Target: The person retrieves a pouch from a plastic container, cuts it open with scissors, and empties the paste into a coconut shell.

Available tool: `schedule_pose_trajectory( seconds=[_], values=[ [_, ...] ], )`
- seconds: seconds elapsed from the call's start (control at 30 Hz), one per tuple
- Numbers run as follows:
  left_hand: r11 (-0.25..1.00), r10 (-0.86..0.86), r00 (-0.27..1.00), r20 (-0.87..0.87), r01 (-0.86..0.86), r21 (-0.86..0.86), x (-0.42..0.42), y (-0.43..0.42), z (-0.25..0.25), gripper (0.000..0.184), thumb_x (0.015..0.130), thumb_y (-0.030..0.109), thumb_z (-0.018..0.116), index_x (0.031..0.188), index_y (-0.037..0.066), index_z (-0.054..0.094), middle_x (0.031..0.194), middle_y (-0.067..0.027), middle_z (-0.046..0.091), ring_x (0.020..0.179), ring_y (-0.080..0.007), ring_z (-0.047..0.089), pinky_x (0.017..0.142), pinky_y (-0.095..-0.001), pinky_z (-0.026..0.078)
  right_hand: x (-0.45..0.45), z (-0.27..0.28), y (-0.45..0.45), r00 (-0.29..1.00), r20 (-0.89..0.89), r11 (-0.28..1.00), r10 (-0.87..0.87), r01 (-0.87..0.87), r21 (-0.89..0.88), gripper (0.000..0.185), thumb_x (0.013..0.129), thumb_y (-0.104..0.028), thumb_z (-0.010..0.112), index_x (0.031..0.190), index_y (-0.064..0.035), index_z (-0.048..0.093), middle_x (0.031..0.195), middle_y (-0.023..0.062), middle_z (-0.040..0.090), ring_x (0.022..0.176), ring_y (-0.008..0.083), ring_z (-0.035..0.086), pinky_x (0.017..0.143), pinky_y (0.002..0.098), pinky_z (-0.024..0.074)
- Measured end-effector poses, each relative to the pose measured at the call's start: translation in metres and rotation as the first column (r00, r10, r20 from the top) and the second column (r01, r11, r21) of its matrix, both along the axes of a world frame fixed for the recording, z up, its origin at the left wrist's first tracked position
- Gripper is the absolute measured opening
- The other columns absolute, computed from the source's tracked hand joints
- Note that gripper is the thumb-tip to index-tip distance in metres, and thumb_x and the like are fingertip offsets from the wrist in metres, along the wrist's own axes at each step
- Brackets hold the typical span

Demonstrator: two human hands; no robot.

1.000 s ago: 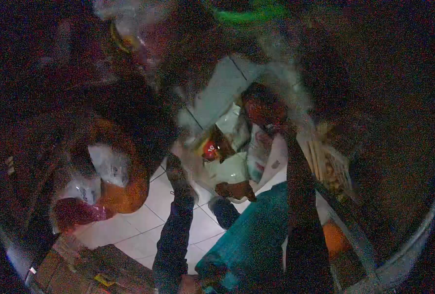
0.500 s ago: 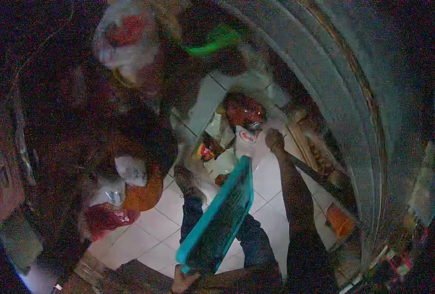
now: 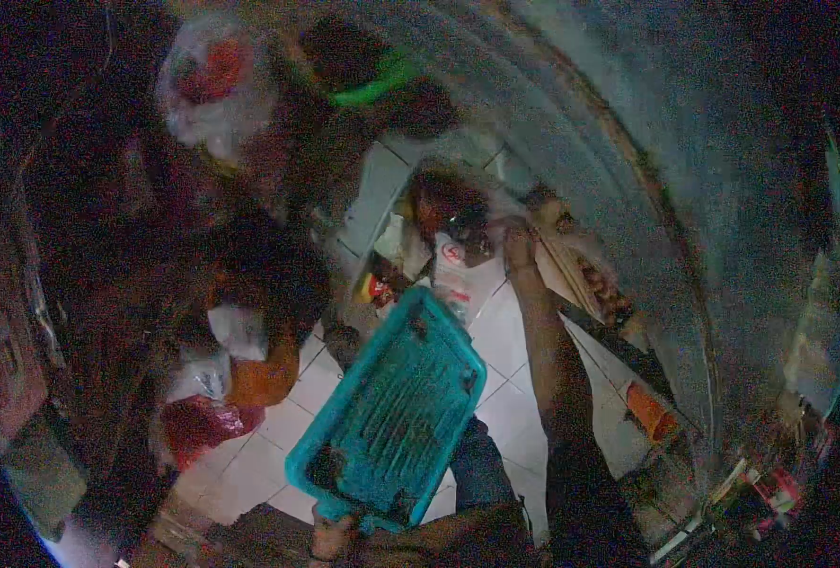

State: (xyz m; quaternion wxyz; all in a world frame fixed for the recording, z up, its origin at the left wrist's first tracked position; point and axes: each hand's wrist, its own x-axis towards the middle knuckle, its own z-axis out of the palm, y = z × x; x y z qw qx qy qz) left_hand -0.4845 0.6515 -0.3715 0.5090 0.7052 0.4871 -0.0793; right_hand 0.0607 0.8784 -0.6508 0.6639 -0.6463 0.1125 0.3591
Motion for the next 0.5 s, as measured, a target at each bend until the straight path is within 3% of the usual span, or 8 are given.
schedule_pose_trajectory(
  seconds=[0.03, 0.1, 0.2, 0.3, 0.33, 0.4, 0.43, 0.5],
  values=[
    [0.720, 0.644, 0.762, 0.072, -0.571, -0.395, 0.007, -0.001, -0.001, 0.029, 0.079, 0.016, 0.065, 0.105, 0.010, 0.053, 0.096, -0.0074, 0.059, 0.089, -0.0191, 0.057, 0.075, -0.0324, 0.048, 0.004, -0.020, 0.002, 0.999, -0.007, 0.999, -0.044, 0.043, -0.015, 0.030, 0.093, -0.018, 0.044, 0.118, -0.0029, 0.049, 0.108, 0.0132, 0.055, 0.097, 0.0241, 0.052, 0.086, 0.0380, 0.0422],
    [0.048, 0.971, 0.192, -0.141, -0.738, -0.673, -0.002, -0.008, -0.004, 0.024, 0.080, 0.016, 0.064, 0.102, 0.010, 0.056, 0.097, -0.0067, 0.059, 0.089, -0.0184, 0.057, 0.075, -0.0307, 0.048, 0.009, -0.046, -0.009, 0.996, -0.017, 0.996, -0.083, 0.082, -0.016, 0.029, 0.093, -0.017, 0.045, 0.118, -0.0040, 0.049, 0.108, 0.0124, 0.055, 0.094, 0.0227, 0.052, 0.081, 0.0376, 0.0434],
    [0.599, 0.733, 0.680, -0.023, -0.661, -0.452, -0.008, -0.010, -0.020, 0.024, 0.093, 0.025, 0.047, 0.097, 0.002, 0.053, 0.105, -0.0126, 0.055, 0.089, -0.0236, 0.058, 0.076, -0.0403, 0.050, 0.003, -0.033, -0.047, 0.998, 0.014, 0.998, -0.064, 0.063, 0.008, 0.028, 0.092, -0.016, 0.046, 0.118, -0.0057, 0.049, 0.107, 0.0112, 0.056, 0.091, 0.0206, 0.052, 0.073, 0.0369, 0.0451],
    [0.294, 0.898, 0.413, -0.154, -0.820, -0.491, 0.032, 0.042, -0.017, 0.023, 0.090, 0.017, 0.050, 0.106, 0.001, 0.052, 0.102, -0.0116, 0.057, 0.095, -0.0209, 0.055, 0.079, -0.0358, 0.049, -0.012, 0.026, -0.100, 0.970, 0.176, 0.985, 0.168, -0.156, -0.075, 0.027, 0.092, -0.015, 0.047, 0.118, -0.0073, 0.049, 0.106, 0.0100, 0.056, 0.087, 0.0186, 0.052, 0.066, 0.0363, 0.0468],
    [0.519, 0.823, 0.569, -0.001, -0.751, -0.408, 0.036, 0.049, -0.032, 0.026, 0.089, 0.014, 0.052, 0.111, 0.001, 0.049, 0.103, -0.0116, 0.057, 0.096, -0.0216, 0.055, 0.080, -0.0364, 0.049, -0.020, 0.065, -0.105, 0.863, 0.312, 0.904, 0.397, -0.308, -0.297, 0.023, 0.092, -0.015, 0.048, 0.113, -0.0050, 0.050, 0.102, 0.0093, 0.056, 0.085, 0.0168, 0.051, 0.066, 0.0338, 0.0452],
    [0.445, 0.878, 0.466, 0.107, -0.715, -0.539, 0.049, 0.087, -0.050, 0.041, 0.085, 0.017, 0.055, 0.122, 0.004, 0.042, 0.113, -0.0113, 0.052, 0.101, -0.0232, 0.054, 0.083, -0.0374, 0.049, -0.049, 0.134, -0.096, 0.615, 0.521, 0.799, 0.592, -0.360, -0.483, 0.016, 0.092, -0.015, 0.051, 0.102, -0.0021, 0.048, 0.092, 0.0071, 0.053, 0.080, 0.0138, 0.048, 0.067, 0.0296, 0.0419],
    [0.140, 0.980, 0.199, 0.009, -0.657, -0.740, 0.058, 0.105, -0.057, 0.050, 0.084, 0.022, 0.058, 0.126, 0.005, 0.038, 0.120, -0.0109, 0.049, 0.106, -0.0240, 0.052, 0.086, -0.0378, 0.048, -0.056, 0.154, -0.095, 0.521, 0.655, 0.837, 0.548, -0.335, -0.434, 0.015, 0.091, -0.015, 0.053, 0.095, -0.0017, 0.047, 0.085, 0.0056, 0.050, 0.077, 0.0125, 0.045, 0.067, 0.0277, 0.0401],
    [0.079, 0.981, 0.186, -0.057, -0.646, -0.759, 0.068, 0.105, -0.090, 0.043, 0.086, 0.025, 0.056, 0.123, 0.007, 0.042, 0.112, -0.0067, 0.054, 0.097, -0.0203, 0.055, 0.079, -0.0352, 0.051, -0.051, 0.192, -0.107, 0.691, 0.395, 0.759, 0.605, -0.350, -0.548, 0.022, 0.091, -0.018, 0.055, 0.095, 0.0003, 0.043, 0.089, 0.0060, 0.046, 0.084, 0.0124, 0.046, 0.074, 0.0263, 0.0405]
  ],
)
